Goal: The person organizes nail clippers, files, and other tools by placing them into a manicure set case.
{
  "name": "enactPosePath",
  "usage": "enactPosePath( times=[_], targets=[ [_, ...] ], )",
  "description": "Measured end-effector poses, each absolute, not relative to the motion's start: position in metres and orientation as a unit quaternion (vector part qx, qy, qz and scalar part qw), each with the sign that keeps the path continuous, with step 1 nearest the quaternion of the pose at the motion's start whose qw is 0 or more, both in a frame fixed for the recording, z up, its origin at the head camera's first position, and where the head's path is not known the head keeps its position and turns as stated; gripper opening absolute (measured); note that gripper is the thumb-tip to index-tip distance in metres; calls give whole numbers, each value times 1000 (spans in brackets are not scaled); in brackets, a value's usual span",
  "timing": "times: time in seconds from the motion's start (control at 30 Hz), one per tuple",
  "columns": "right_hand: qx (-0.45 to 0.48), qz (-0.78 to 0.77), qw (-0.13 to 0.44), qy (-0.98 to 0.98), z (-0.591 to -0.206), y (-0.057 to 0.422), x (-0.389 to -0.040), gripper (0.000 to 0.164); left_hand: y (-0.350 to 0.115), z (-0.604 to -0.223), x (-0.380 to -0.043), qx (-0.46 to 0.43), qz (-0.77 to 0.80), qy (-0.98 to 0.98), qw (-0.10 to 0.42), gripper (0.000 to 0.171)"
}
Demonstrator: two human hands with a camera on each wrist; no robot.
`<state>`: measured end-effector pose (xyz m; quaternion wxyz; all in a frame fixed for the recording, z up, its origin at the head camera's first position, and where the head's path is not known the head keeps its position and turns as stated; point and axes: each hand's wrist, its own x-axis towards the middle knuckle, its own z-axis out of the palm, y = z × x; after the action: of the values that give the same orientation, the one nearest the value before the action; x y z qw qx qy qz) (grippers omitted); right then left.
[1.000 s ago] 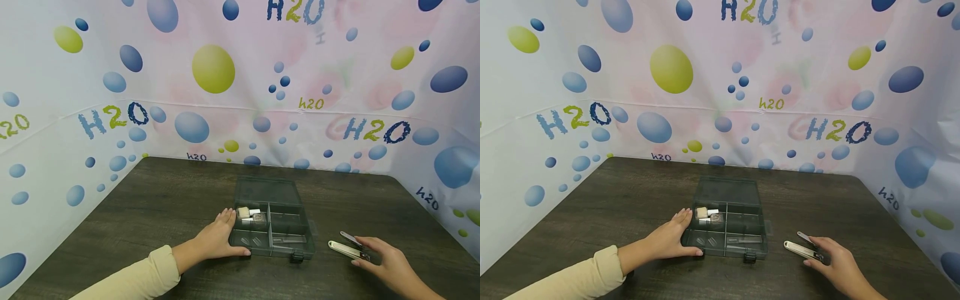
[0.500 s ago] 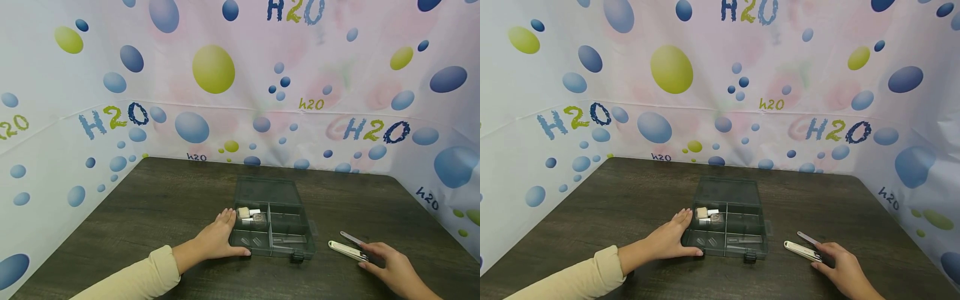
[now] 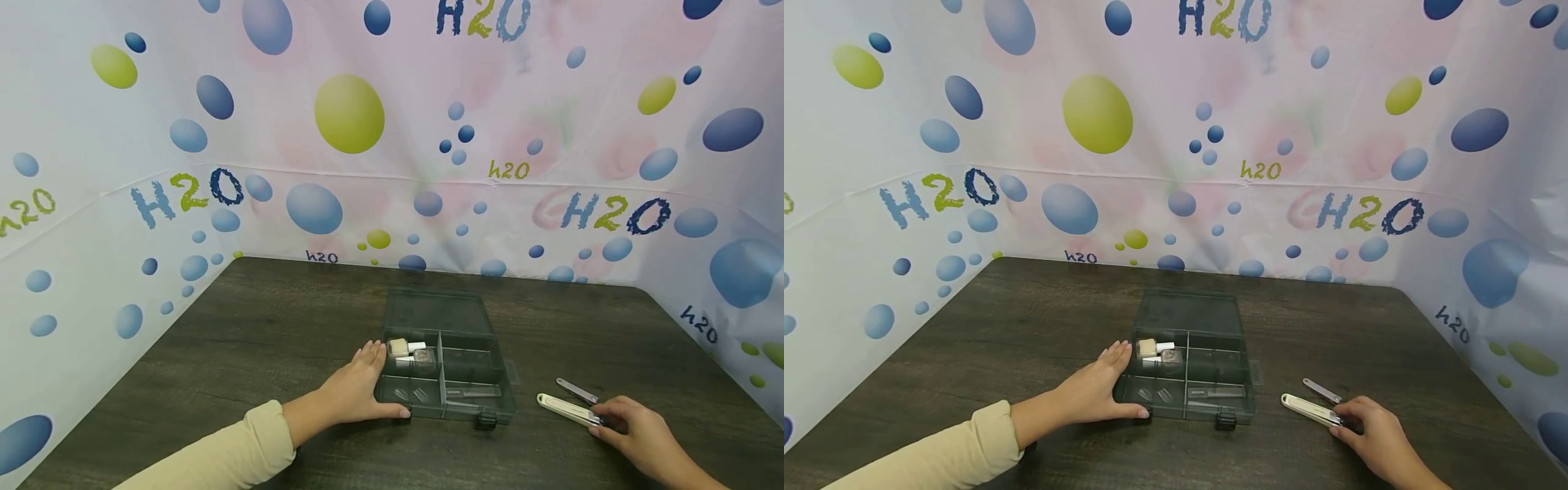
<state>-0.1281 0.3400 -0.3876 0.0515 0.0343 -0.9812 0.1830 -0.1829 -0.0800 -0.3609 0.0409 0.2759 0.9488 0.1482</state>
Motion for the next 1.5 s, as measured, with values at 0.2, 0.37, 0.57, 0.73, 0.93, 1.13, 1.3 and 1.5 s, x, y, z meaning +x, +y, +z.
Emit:
enactPosePath(
  times=[0.2, 0.37, 0.57, 0.73, 0.93, 1.13, 1.3, 1.5],
  targets=[
    [40, 182, 52, -981, -388, 340, -129, 17, -79, -361, -183, 276, 150, 948, 43, 105],
    [50, 179, 47, -982, -387, 340, -130, 16, -79, -362, -182, 276, 150, 948, 40, 105],
    [53, 182, 34, -981, -383, 341, -132, 17, -79, -362, -182, 275, 151, 949, 41, 105],
    [62, 187, 44, -979, -380, 338, -131, 16, -79, -362, -181, 274, 152, 949, 42, 105],
    [77, 195, 86, -974, -381, 332, -129, 16, -79, -362, -182, 271, 151, 950, 41, 106],
    [90, 206, 148, -963, -380, 329, -129, 19, -78, -363, -183, 272, 150, 950, 39, 106],
    [102, 225, 183, -951, -375, 323, -131, 21, -78, -363, -182, 269, 151, 950, 42, 106],
    [115, 262, 206, -936, -363, 311, -138, 20, -77, -364, -182, 268, 149, 951, 42, 107]
  ],
)
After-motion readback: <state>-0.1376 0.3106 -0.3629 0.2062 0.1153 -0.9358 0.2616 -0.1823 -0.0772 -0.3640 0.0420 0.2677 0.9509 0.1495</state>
